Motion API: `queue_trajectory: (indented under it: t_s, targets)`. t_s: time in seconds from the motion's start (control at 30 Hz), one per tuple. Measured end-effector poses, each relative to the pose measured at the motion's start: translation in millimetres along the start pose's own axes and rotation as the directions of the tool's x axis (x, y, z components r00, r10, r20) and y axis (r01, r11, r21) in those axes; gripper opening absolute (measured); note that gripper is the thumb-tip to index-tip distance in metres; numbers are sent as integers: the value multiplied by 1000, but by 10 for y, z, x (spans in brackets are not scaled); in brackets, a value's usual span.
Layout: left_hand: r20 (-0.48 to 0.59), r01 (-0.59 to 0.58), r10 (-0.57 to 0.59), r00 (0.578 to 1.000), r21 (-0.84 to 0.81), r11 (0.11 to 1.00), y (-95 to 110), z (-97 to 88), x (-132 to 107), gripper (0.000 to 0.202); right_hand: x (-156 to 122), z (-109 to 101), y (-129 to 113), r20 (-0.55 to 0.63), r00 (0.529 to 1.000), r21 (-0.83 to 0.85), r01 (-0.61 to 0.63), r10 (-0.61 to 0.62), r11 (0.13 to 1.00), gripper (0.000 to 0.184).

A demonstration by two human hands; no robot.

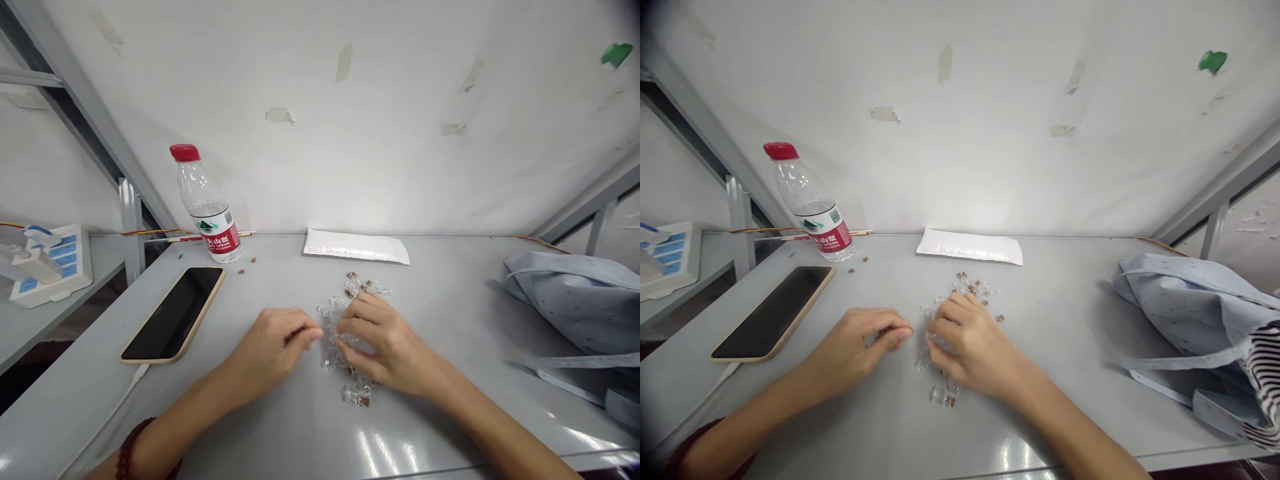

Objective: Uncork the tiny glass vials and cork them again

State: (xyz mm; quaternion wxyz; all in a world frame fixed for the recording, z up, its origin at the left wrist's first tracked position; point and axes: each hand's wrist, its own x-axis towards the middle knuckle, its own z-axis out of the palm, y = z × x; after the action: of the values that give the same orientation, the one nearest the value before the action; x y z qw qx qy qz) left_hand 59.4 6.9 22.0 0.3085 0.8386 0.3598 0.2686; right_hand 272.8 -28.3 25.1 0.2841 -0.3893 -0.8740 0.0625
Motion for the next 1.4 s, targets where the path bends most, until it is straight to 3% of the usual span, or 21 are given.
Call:
queue_trajectory:
  t_s: [0.13,0.4,0.7,0.97,1.07,1.23,1.4]
  targets:
    - [-52,117,-113,992,87,989,-81,-190,44,21,-22,-83,163,15,995,-53,-97,98,994,15]
    - [82,155,-173,981,187,970,-202,-204,83,16,-38,-66,234,170,963,-78,-198,209,977,13]
    - [145,98,-122,982,163,982,-233,-124,54,23,-50,-144,244,201,961,-50,-185,191,982,14]
    - [197,2,-25,980,115,993,-206,29,52,19,-36,-257,100,245,952,110,-218,186,970,11]
    - [192,-29,9,981,105,994,-203,47,59,11,-31,-299,78,348,920,182,-257,182,949,10]
    - [159,-29,5,987,151,988,-209,24,70,15,-33,-322,72,551,811,183,-350,199,919,11]
    - [111,-20,0,994,174,985,-228,6,54,14,-47,-243,38,554,810,99,-296,194,950,10]
